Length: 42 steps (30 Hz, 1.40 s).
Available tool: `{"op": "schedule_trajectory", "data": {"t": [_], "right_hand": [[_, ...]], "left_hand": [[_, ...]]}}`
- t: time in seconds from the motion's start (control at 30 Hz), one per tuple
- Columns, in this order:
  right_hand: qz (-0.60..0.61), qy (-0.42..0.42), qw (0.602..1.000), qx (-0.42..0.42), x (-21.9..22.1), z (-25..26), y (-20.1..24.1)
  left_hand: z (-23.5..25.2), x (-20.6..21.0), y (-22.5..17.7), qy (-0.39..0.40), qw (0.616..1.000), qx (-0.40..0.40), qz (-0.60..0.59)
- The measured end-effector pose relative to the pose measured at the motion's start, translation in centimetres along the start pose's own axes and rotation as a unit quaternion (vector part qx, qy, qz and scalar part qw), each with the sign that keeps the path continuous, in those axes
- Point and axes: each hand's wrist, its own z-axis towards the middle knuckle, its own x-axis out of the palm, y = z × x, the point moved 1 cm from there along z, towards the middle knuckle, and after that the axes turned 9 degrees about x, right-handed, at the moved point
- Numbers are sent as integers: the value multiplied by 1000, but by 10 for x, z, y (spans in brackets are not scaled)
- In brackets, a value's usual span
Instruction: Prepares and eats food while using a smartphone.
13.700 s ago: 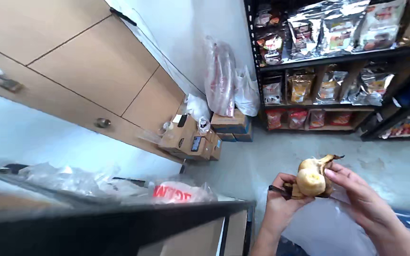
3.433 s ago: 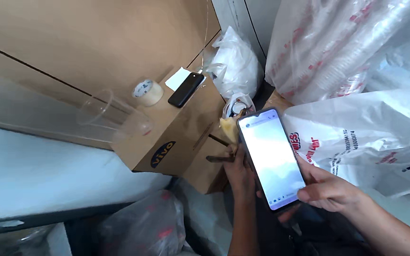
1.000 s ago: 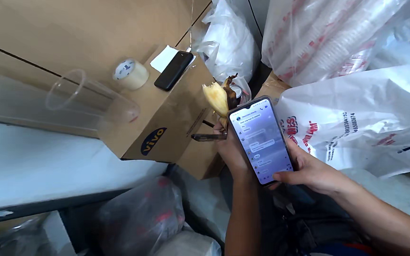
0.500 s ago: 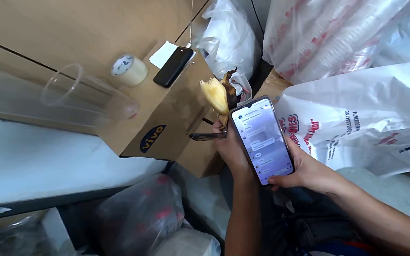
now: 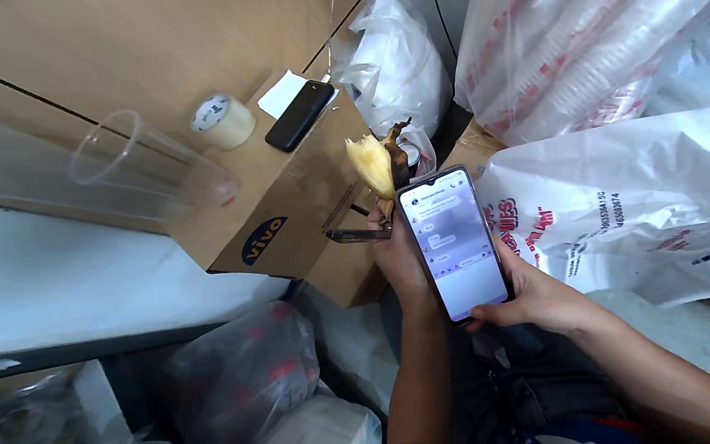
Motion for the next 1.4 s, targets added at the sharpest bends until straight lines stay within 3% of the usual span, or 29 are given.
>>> {"op": "schedule_trajectory", "data": {"t": [0.23, 0.4, 0.6, 0.83, 1.0, 1.13, 1.4], "right_hand": [[24, 44, 999, -21, -2, 0, 4], [34, 70, 996, -46, -2, 1, 7], [6, -14, 999, -45, 5, 3, 11], [17, 30, 999, -37, -1, 3, 9], [8, -48, 999, -14, 1, 6, 10], [-5, -114, 994, -1, 5, 11, 10], [-39, -163, 985, -33, 5, 19, 4]], "left_hand": [[-4, -4, 6, 9, 998, -12, 60], [-4, -21, 42, 36, 993, -31, 109], [-25, -34, 42, 91, 993, -57, -39], [-16, -30, 41, 76, 990, -65, -99], [-18, -14, 21, 33, 998, -44, -21], [-21, -7, 15, 17, 999, -37, -32], [-21, 1, 9, -1, 999, 43, -21]]}}
